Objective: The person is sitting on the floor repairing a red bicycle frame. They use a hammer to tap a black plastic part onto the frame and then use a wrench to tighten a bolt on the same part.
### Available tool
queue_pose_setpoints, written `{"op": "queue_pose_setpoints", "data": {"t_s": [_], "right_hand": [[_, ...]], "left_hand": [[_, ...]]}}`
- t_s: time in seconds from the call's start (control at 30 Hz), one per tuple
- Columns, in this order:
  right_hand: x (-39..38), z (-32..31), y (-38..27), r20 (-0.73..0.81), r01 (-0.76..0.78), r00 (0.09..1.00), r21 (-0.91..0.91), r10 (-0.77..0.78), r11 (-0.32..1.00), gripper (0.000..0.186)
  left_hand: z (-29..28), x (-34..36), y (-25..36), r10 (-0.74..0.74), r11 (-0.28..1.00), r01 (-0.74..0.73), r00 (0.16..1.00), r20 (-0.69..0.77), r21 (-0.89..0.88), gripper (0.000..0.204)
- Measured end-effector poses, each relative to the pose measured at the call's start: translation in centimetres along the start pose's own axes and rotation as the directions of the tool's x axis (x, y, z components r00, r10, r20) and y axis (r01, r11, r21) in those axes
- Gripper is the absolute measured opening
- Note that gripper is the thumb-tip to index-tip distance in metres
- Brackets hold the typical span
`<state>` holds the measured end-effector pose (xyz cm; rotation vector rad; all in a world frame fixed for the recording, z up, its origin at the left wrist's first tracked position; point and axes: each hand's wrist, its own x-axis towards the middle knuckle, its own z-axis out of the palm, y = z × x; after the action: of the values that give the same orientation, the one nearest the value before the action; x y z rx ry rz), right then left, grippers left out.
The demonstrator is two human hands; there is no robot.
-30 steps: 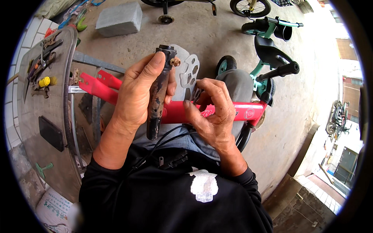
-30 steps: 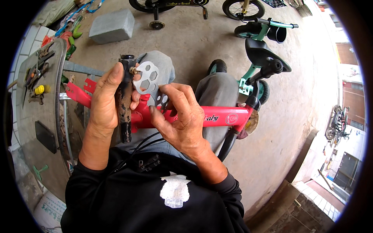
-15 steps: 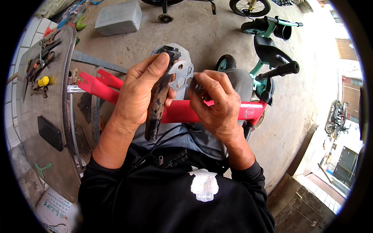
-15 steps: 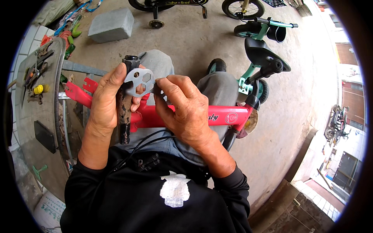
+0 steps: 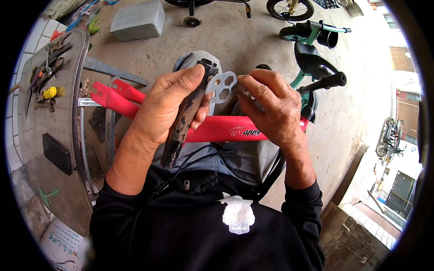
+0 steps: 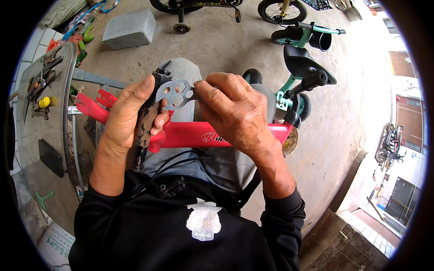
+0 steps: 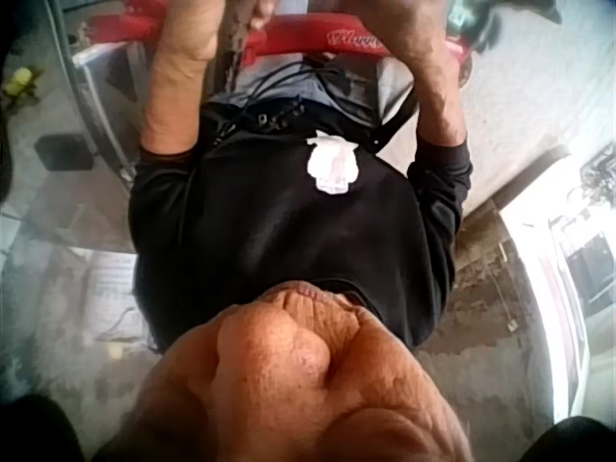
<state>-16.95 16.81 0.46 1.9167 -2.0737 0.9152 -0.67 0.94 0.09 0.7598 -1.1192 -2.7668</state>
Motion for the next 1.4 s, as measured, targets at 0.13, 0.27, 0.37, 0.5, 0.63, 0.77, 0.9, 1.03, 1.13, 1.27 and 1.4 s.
{"op": "queue_pose_setpoints", "data": {"t_s": [0.13, 0.27, 0.37, 0.5, 0.63, 0.77, 0.9, 1.03, 1.13, 1.27, 1.4], "right_hand": [[0.1, -0.8, 0.6, 0.059, 0.06, 0.997, -0.049, -0.057, 0.997, 0.043], [0.1, -0.8, 1.2, 0.056, 0.104, 0.993, -0.066, -0.1, 0.992, 0.042], [0.3, -0.8, 1.5, 0.062, 0.137, 0.989, -0.091, -0.132, 0.986, 0.041], [0.9, -1.4, 1.5, 0.129, 0.171, 0.98, -0.152, -0.152, 0.973, 0.04], [1.4, -1.9, 2.2, 0.179, 0.238, 0.963, -0.211, -0.202, 0.948, 0.034], [1.9, -2.2, 2.8, 0.221, 0.294, 0.943, -0.206, -0.248, 0.933, 0.031], [1.9, -1.9, 2.9, 0.224, 0.297, 0.941, -0.191, -0.253, 0.935, 0.031], [1.4, -1.3, 3.0, 0.179, 0.253, 0.959, -0.182, -0.221, 0.95, 0.034], [0.9, -0.9, 2.8, 0.141, 0.208, 0.973, -0.165, -0.185, 0.964, 0.036], [-0.1, 0.6, 2.4, 0.041, 0.152, 0.988, -0.109, -0.148, 0.982, 0.04], [-1.0, 1.6, 1.3, -0.016, 0.048, 0.999, -0.055, -0.049, 0.997, 0.044]], "left_hand": [[-0.1, 0.1, 0.0, -0.03, 0.999, 0.03, 0.999, -0.014, 0.023, 0.045], [-0.2, 0.1, -0.1, -0.049, 0.998, 0.049, 0.999, -0.019, 0.046, 0.046], [0.5, 0.1, -0.1, -0.041, 0.997, 0.045, 0.997, -0.06, 0.056, 0.047], [0.4, 0.1, 0.0, -0.044, 0.995, 0.047, 0.999, -0.032, 0.091, 0.046], [0.6, 0.1, 0.1, -0.062, 0.99, 0.067, 0.997, -0.048, 0.123, 0.045], [0.9, 0.1, 0.0, -0.045, 0.983, 0.05, 0.998, -0.035, 0.176, 0.046], [0.8, 0.1, 0.2, -0.085, 0.984, 0.088, 0.996, -0.03, 0.158, 0.046], [0.6, 0.3, 0.3, -0.097, 0.98, 0.098, 0.995, -0.017, 0.175, 0.045], [0.8, 0.3, 0.3, -0.087, 0.982, 0.093, 0.995, -0.045, 0.164, 0.045], [0.9, 0.3, 0.2, -0.08, 0.987, 0.088, 0.995, -0.068, 0.131, 0.045], [0.8, 0.4, -0.2, -0.007, 0.99, 0.017, 0.997, -0.07, 0.142, 0.047]]}}
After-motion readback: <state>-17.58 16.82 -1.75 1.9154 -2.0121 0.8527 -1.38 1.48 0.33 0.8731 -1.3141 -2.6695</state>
